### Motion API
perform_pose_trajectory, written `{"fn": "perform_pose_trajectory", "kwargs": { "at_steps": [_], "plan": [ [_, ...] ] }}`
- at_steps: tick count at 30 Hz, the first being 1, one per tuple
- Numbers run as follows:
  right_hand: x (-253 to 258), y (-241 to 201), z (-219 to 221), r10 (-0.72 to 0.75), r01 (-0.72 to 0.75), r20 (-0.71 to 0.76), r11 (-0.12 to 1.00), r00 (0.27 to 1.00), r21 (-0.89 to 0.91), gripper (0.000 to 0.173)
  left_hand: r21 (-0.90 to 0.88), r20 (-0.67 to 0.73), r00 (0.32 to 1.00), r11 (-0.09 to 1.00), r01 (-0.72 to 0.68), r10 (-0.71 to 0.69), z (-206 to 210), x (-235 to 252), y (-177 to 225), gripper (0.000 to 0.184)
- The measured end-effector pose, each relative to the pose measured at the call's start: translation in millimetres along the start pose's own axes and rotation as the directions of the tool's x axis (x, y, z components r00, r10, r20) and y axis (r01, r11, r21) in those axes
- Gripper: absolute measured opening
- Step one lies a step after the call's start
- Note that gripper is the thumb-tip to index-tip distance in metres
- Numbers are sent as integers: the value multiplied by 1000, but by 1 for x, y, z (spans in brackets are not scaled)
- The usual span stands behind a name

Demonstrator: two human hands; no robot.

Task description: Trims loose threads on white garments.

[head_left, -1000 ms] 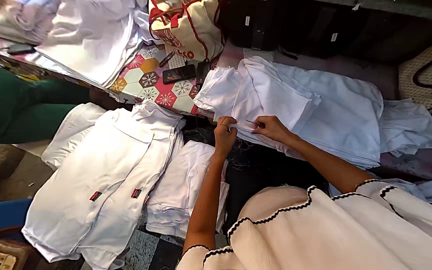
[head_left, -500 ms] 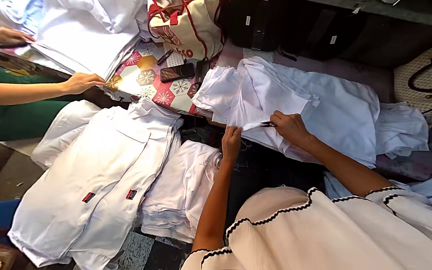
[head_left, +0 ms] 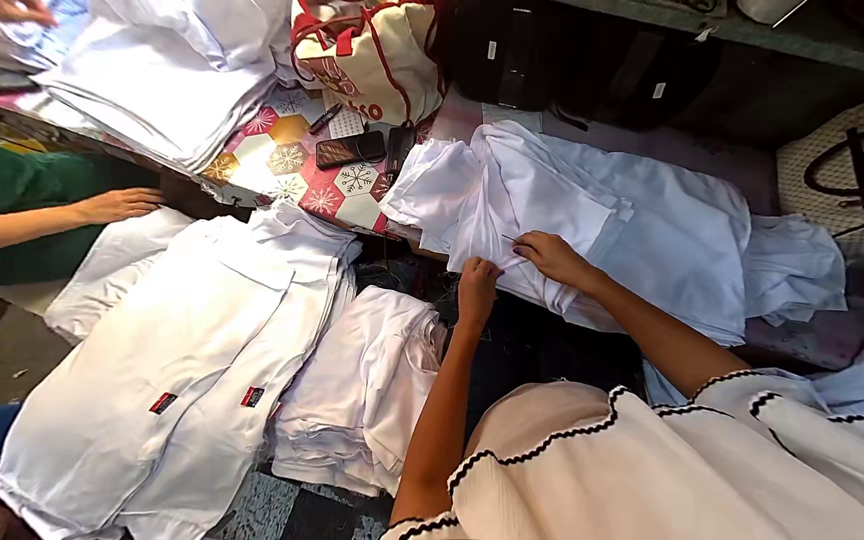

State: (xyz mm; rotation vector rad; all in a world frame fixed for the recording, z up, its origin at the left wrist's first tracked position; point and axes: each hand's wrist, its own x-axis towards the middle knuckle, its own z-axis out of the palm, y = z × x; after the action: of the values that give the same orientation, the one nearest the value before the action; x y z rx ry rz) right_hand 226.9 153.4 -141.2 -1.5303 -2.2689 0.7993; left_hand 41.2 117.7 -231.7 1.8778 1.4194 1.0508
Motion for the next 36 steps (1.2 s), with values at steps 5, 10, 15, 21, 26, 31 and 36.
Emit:
{"fn": "perform_pose_trajectory", "kwargs": {
  "at_steps": [5, 10, 15, 21, 26, 31, 36],
  "plan": [
    [-5, 7, -11, -32, 24, 118, 997, 992, 68, 32, 101, 453, 836, 950, 296, -309, -60, -19, 22, 29],
    [-6, -12, -6, -28, 32, -89, 998, 996, 53, 30, 191, 501, 836, 971, 144, -223, -68, -2, 53, 23],
    [-18, -25, 0, -113, 106, -67, 990, 991, -95, 50, 80, 810, 581, 996, 25, -80, -45, -32, 67, 32],
    [-15, -4, 10, -72, 58, -112, 991, 991, -123, 36, 100, 41, 960, 957, 271, -276, -38, 4, 54, 29],
    [-24, -5, 4, -26, 6, -94, 979, 995, -203, 31, 155, -62, 990, 978, 138, -130, -11, 31, 25, 26],
    [-32, -10, -24, 204, -136, 202, 942, 958, -308, 32, 348, 357, 749, 823, 448, -559, -49, -14, -1, 30],
    [-31, -27, -27, 143, -95, 183, 963, 973, -252, 30, 211, 253, 844, 879, 428, -472, -55, -19, 46, 33]
  ]
}}
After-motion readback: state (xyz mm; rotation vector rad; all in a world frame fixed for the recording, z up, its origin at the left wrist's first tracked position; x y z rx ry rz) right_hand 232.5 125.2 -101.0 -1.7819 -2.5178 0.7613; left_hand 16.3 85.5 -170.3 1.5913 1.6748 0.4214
